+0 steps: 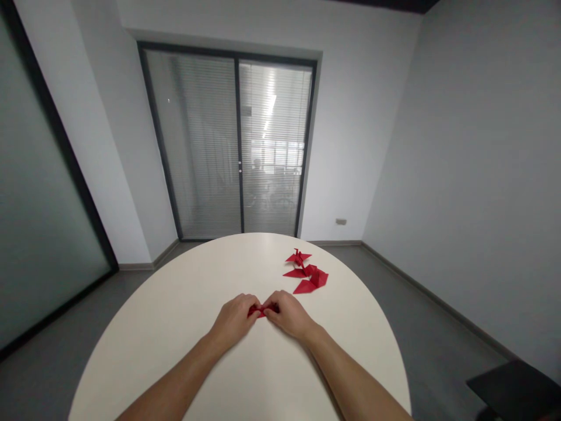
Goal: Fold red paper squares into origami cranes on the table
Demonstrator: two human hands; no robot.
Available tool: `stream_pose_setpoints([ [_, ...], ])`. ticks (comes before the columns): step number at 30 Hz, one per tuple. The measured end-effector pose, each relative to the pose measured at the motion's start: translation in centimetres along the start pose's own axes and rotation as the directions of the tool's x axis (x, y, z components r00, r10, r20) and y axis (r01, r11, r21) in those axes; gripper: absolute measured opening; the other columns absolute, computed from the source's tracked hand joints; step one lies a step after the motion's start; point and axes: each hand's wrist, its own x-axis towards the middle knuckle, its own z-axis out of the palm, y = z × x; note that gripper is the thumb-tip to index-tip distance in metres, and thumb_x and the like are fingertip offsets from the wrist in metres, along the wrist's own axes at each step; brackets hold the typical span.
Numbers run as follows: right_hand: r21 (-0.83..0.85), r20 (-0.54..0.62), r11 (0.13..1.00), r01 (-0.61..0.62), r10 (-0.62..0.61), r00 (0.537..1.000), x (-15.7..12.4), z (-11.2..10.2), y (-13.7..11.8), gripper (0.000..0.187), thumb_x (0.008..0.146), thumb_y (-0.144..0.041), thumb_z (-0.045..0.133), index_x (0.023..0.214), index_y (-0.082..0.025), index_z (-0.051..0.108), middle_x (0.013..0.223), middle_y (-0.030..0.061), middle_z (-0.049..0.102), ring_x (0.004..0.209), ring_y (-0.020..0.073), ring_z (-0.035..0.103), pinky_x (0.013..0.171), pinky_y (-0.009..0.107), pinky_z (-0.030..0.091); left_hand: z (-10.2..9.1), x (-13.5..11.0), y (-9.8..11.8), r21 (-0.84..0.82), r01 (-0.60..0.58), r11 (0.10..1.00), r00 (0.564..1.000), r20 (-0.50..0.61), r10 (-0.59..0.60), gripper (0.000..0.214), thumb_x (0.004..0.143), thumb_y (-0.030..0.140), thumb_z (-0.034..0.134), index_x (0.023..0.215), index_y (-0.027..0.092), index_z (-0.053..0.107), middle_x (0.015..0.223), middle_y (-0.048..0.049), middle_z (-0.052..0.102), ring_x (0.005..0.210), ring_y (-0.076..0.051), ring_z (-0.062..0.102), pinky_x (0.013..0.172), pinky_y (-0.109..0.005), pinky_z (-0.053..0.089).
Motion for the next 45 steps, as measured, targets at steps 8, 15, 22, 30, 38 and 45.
stream_pose_setpoints([
  [8, -0.047, 0.015, 0.999, 0.004, -0.004, 1.0, 0.0, -0.1, 0.1, 0.018, 0.086, -0.022, 0.059, 0.095, -0.023, 0.075, 0.089, 0.0042, 0.072, 0.083, 0.0189, 0.062, 0.073, 0.027, 0.042, -0.4, 0.0, 0.1, 0.009, 0.023, 1.0, 1.0, -0.015, -0.023, 0.015, 0.092, 0.02, 0.052, 0.092, 0.024, 0.066, 0.093, -0.0003, 0.073, 0.084, -0.018, 0.065, 0.072, -0.026, 0.041],
  [15, 0.045, 0.028, 0.995, 0.091, -0.092, 0.995, -0.7, -0.9, 0.0, 0.031, 0.082, -0.025, 0.067, 0.113, -0.022, 0.062, 0.098, 0.0034, 0.071, 0.083, 0.0183, 0.062, 0.071, 0.025, 0.043, -0.5, 0.0, -0.1, -0.026, 0.015, 1.0, 0.998, -0.053, -0.016, 0.016, 0.092, 0.02, 0.05, 0.096, 0.025, 0.065, 0.095, 0.0005, 0.073, 0.084, -0.017, 0.065, 0.073, -0.026, 0.041],
  [22, 0.075, 0.043, 0.99, 0.119, -0.123, 0.992, -0.4, -1.2, -0.2, 0.018, 0.082, -0.012, 0.06, 0.094, -0.021, 0.07, 0.092, 0.0025, 0.072, 0.083, 0.0173, 0.063, 0.074, 0.025, 0.044, -0.7, -0.1, -0.3, -0.115, 0.008, 0.993, 0.997, -0.075, -0.017, 0.017, 0.09, 0.019, 0.051, 0.099, 0.026, 0.063, 0.097, -0.0001, 0.072, 0.088, -0.018, 0.065, 0.077, -0.026, 0.044],
  [30, 0.303, 0.007, 0.953, 0.003, -0.005, 1.0, -0.1, -0.7, 0.8, 0.016, 0.081, -0.015, 0.061, 0.09, -0.018, 0.073, 0.085, 0.002, 0.073, 0.075, 0.0161, 0.062, 0.068, 0.024, 0.045, -1.5, -0.3, 0.5, -0.093, -0.067, 0.993, 0.994, -0.088, 0.059, 0.014, 0.094, 0.027, 0.048, 0.097, 0.024, 0.061, 0.094, -0.002, 0.069, 0.084, -0.018, 0.062, 0.077, -0.028, 0.045],
  [38, 0.313, 0.059, 0.949, -0.023, 0.005, 0.998, -0.1, -0.8, 1.4, 0.014, 0.078, -0.017, 0.064, 0.087, -0.019, 0.075, 0.083, 0.0014, 0.074, 0.073, 0.0159, 0.062, 0.067, 0.024, 0.045, -1.3, -0.3, -0.1, -0.067, -0.083, 0.994, 0.997, -0.011, 0.082, 0.017, 0.092, 0.032, 0.055, 0.106, 0.024, 0.057, 0.102, -0.0016, 0.067, 0.087, -0.018, 0.063, 0.074, -0.026, 0.045],
  [45, 0.173, 0.025, 0.985, -0.013, 0.009, 1.0, 0.0, -0.3, 1.2, 0.016, 0.081, -0.018, 0.063, 0.092, -0.02, 0.074, 0.086, 0.0017, 0.074, 0.074, 0.0164, 0.063, 0.068, 0.025, 0.044, -1.0, 0.3, -1.0, 0.038, -0.144, 0.989, 0.988, -0.047, 0.146, 0.024, 0.093, 0.029, 0.053, 0.115, 0.022, 0.058, 0.108, -0.0064, 0.067, 0.097, -0.021, 0.062, 0.085, -0.031, 0.046],
])
